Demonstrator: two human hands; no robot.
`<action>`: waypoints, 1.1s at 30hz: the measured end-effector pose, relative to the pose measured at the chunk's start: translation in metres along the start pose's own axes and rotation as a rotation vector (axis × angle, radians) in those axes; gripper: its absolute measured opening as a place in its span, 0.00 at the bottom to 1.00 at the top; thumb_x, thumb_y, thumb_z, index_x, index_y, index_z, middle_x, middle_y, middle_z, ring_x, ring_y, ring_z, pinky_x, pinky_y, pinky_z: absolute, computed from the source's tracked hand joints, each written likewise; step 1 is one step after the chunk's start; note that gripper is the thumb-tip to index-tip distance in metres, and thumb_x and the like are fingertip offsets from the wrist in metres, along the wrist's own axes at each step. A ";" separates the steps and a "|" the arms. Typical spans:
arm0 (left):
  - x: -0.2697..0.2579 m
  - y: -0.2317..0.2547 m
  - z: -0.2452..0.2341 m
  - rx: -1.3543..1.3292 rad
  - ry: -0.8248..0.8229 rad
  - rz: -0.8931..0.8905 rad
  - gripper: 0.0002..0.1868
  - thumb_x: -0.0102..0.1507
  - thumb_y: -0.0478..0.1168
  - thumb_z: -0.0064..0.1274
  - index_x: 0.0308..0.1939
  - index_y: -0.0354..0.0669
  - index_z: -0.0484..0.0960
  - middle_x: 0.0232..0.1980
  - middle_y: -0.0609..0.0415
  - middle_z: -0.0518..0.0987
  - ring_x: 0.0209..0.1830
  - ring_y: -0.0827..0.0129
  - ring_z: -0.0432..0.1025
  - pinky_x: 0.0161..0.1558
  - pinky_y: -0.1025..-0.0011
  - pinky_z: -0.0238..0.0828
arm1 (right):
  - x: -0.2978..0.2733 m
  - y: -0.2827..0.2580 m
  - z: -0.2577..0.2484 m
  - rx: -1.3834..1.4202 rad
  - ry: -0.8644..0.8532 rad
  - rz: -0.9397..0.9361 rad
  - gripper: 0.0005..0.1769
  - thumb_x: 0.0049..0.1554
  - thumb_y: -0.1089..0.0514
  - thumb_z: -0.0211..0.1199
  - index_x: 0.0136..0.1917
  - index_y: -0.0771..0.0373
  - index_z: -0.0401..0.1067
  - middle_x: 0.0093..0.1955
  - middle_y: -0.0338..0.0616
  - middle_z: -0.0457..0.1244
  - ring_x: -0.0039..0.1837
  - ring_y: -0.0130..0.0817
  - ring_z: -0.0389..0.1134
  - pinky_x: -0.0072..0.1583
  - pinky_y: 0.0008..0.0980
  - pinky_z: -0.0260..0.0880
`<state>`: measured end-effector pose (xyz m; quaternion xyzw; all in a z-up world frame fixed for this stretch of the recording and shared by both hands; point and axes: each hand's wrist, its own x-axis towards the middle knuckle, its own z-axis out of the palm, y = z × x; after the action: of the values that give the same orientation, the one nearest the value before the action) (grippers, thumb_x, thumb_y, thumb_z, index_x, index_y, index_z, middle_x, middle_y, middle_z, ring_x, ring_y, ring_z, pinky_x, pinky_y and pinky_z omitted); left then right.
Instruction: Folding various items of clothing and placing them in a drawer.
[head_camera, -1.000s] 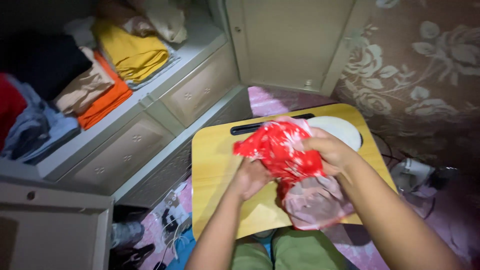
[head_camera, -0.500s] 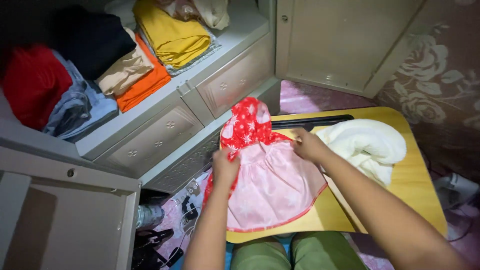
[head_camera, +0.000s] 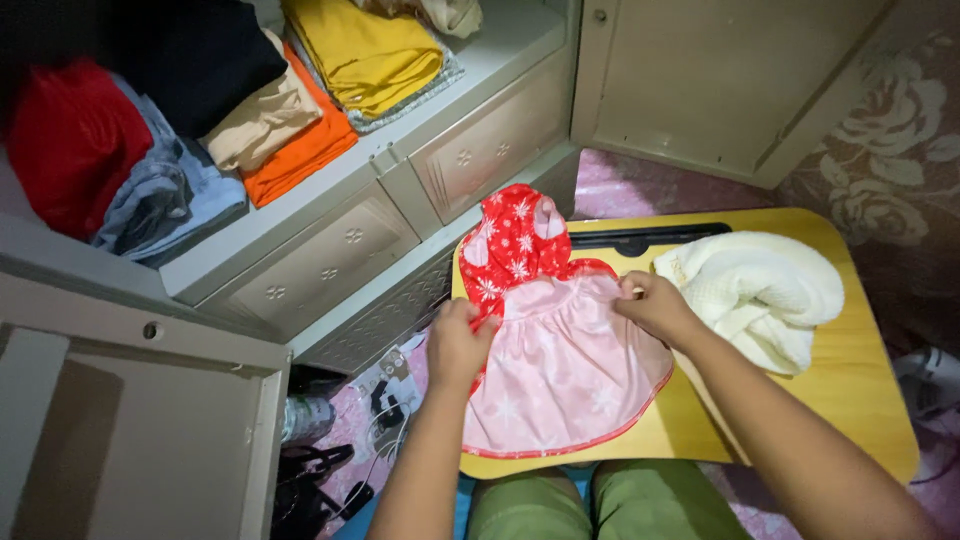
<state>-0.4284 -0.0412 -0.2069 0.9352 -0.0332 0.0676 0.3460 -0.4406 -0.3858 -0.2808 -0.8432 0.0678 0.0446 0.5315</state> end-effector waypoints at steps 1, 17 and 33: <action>-0.004 0.002 -0.001 0.003 -0.004 -0.002 0.08 0.61 0.39 0.61 0.34 0.40 0.78 0.42 0.43 0.78 0.45 0.46 0.74 0.47 0.53 0.72 | -0.003 -0.004 0.008 0.003 -0.002 0.004 0.16 0.52 0.60 0.70 0.34 0.62 0.62 0.32 0.39 0.59 0.37 0.30 0.59 0.40 0.34 0.61; 0.011 -0.093 0.062 -0.103 -0.018 -0.088 0.04 0.61 0.35 0.54 0.34 0.36 0.78 0.37 0.39 0.81 0.40 0.45 0.77 0.44 0.54 0.74 | 0.003 -0.032 -0.003 0.616 -0.091 0.247 0.09 0.54 0.66 0.61 0.36 0.62 0.63 0.51 0.45 0.72 0.42 0.26 0.69 0.44 0.22 0.68; -0.025 0.041 0.082 0.155 -0.391 0.459 0.28 0.55 0.42 0.59 0.60 0.50 0.79 0.69 0.47 0.70 0.69 0.51 0.62 0.66 0.50 0.56 | -0.005 0.030 0.051 -0.124 -0.277 0.242 0.14 0.40 0.59 0.77 0.39 0.65 0.77 0.33 0.40 0.68 0.35 0.29 0.67 0.39 0.33 0.70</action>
<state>-0.4493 -0.1251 -0.2461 0.9222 -0.3041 -0.0350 0.2363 -0.4510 -0.3524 -0.3291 -0.8458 0.0920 0.2277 0.4736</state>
